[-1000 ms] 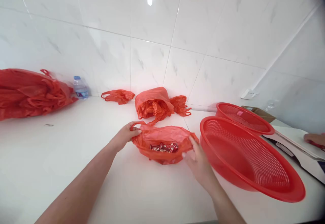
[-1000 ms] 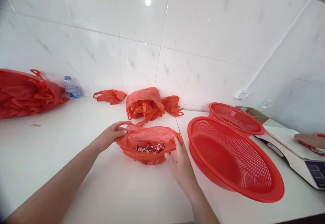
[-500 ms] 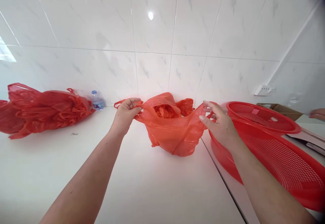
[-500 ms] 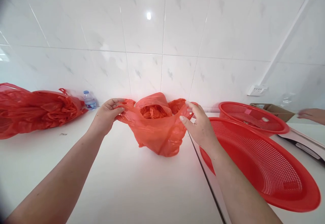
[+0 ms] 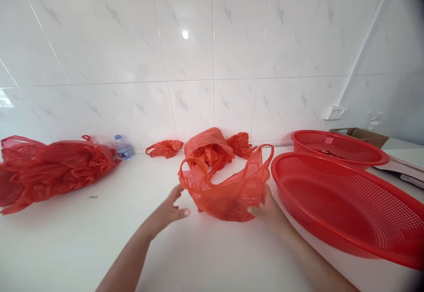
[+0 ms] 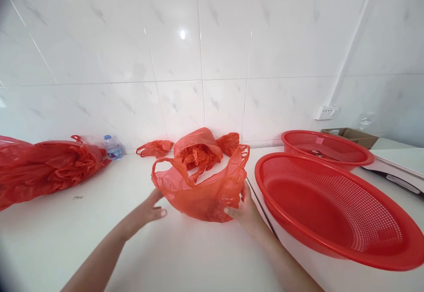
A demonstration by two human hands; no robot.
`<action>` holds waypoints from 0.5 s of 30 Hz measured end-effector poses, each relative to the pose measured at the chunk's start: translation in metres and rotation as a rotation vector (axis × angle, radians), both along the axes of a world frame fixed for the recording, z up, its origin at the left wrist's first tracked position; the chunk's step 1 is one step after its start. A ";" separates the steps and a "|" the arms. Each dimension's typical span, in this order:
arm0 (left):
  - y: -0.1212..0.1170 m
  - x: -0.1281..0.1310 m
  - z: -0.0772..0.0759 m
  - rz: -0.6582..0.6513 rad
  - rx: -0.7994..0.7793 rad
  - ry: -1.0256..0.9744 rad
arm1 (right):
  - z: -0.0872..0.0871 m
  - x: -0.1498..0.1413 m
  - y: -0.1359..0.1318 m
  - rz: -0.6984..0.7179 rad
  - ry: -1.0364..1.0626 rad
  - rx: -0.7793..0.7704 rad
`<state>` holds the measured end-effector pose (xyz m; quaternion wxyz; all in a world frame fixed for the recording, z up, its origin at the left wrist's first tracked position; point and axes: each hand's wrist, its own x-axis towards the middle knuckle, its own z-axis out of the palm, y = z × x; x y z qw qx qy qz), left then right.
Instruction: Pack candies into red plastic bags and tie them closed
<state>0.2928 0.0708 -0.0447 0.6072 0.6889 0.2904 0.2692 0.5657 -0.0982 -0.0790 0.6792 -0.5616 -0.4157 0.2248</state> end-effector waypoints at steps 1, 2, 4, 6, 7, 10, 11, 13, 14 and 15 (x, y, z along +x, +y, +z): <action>-0.005 0.010 -0.006 -0.055 -0.046 -0.021 | 0.002 -0.002 0.007 0.053 0.054 0.021; -0.011 0.022 -0.010 -0.099 -0.085 -0.066 | 0.005 -0.004 0.015 0.107 0.107 0.042; -0.022 0.047 -0.012 -0.160 -0.142 -0.175 | 0.016 -0.006 0.030 0.204 0.196 0.056; -0.029 0.070 -0.009 -0.161 -0.199 -0.277 | 0.029 -0.005 0.044 0.288 0.278 0.017; -0.030 0.078 -0.005 -0.136 -0.232 -0.316 | 0.035 -0.004 0.050 0.323 0.326 -0.004; -0.022 0.094 0.004 0.005 -0.330 -0.421 | 0.049 0.004 0.062 0.352 0.502 0.050; -0.017 0.097 0.005 0.064 -0.358 -0.459 | 0.051 0.007 0.065 0.348 0.552 0.104; -0.008 0.099 0.001 0.172 -0.412 -0.522 | 0.048 0.014 0.069 0.345 0.613 0.181; -0.003 0.100 -0.004 0.208 -0.439 -0.537 | 0.043 0.018 0.071 0.346 0.628 0.188; 0.000 0.100 -0.011 0.231 -0.466 -0.541 | 0.034 0.020 0.073 0.343 0.638 0.171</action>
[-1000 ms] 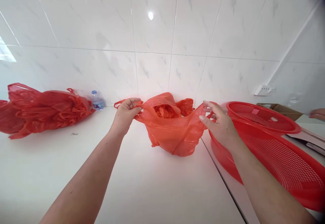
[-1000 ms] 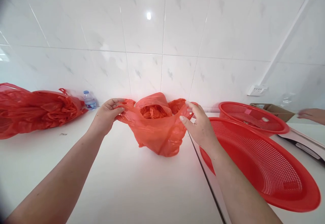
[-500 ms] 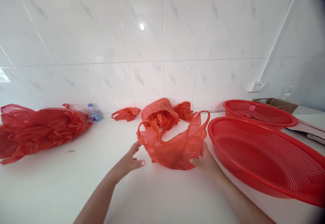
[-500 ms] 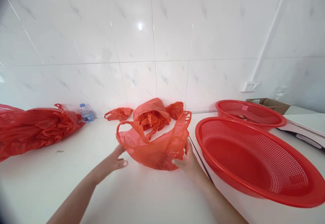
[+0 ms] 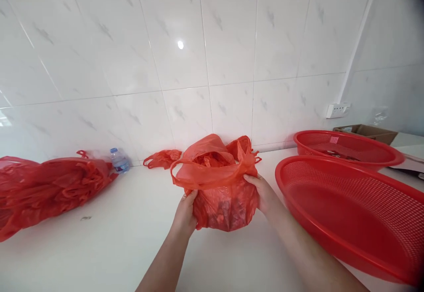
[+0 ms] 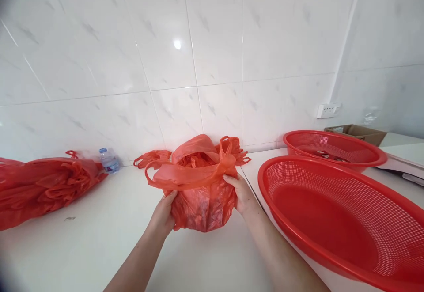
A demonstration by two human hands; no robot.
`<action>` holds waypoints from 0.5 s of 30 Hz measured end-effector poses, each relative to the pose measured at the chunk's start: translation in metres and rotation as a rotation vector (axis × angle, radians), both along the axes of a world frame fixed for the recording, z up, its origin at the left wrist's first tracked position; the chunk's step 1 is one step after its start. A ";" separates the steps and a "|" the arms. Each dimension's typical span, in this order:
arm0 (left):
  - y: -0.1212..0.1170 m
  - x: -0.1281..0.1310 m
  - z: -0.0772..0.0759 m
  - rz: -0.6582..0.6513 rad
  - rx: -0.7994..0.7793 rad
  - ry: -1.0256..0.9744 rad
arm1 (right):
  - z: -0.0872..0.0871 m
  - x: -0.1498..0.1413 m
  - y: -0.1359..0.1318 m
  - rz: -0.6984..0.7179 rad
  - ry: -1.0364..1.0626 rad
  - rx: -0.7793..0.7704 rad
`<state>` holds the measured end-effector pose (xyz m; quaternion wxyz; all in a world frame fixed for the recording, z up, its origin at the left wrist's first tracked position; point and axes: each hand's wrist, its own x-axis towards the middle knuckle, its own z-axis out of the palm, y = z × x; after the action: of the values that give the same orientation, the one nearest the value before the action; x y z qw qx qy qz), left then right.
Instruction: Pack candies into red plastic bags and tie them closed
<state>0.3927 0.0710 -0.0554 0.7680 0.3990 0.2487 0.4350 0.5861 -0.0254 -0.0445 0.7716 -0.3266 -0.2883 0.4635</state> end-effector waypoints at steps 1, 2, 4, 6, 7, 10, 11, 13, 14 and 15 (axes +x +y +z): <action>0.003 0.000 -0.008 0.005 -0.029 0.002 | -0.010 0.002 0.001 0.004 0.004 -0.035; 0.005 0.000 -0.016 0.001 -0.059 0.009 | -0.021 0.003 0.003 0.004 0.008 -0.077; 0.007 0.000 -0.030 -0.015 -0.123 0.029 | -0.039 0.003 0.003 0.009 0.012 -0.158; 0.007 0.000 -0.038 -0.010 -0.171 0.033 | -0.048 0.002 0.002 0.043 0.005 -0.190; 0.007 0.000 -0.040 -0.009 -0.181 0.025 | -0.049 0.001 0.000 0.075 -0.001 -0.185; 0.006 0.001 -0.038 -0.015 -0.174 -0.018 | -0.042 -0.002 -0.004 0.196 -0.019 -0.162; 0.005 0.001 -0.037 -0.026 -0.172 -0.029 | -0.040 -0.003 -0.005 0.231 -0.026 -0.169; 0.003 0.002 -0.034 -0.046 -0.188 -0.029 | -0.039 -0.004 -0.007 0.264 -0.030 -0.201; 0.001 0.003 -0.034 -0.055 -0.203 -0.018 | -0.040 -0.005 -0.007 0.255 -0.021 -0.216; 0.000 0.004 -0.033 -0.067 -0.220 -0.002 | -0.042 -0.005 -0.008 0.233 -0.006 -0.225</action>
<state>0.3962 0.0707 -0.0887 0.8214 0.3198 0.2809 0.3797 0.5812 -0.0330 -0.0860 0.6704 -0.3768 -0.2725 0.5783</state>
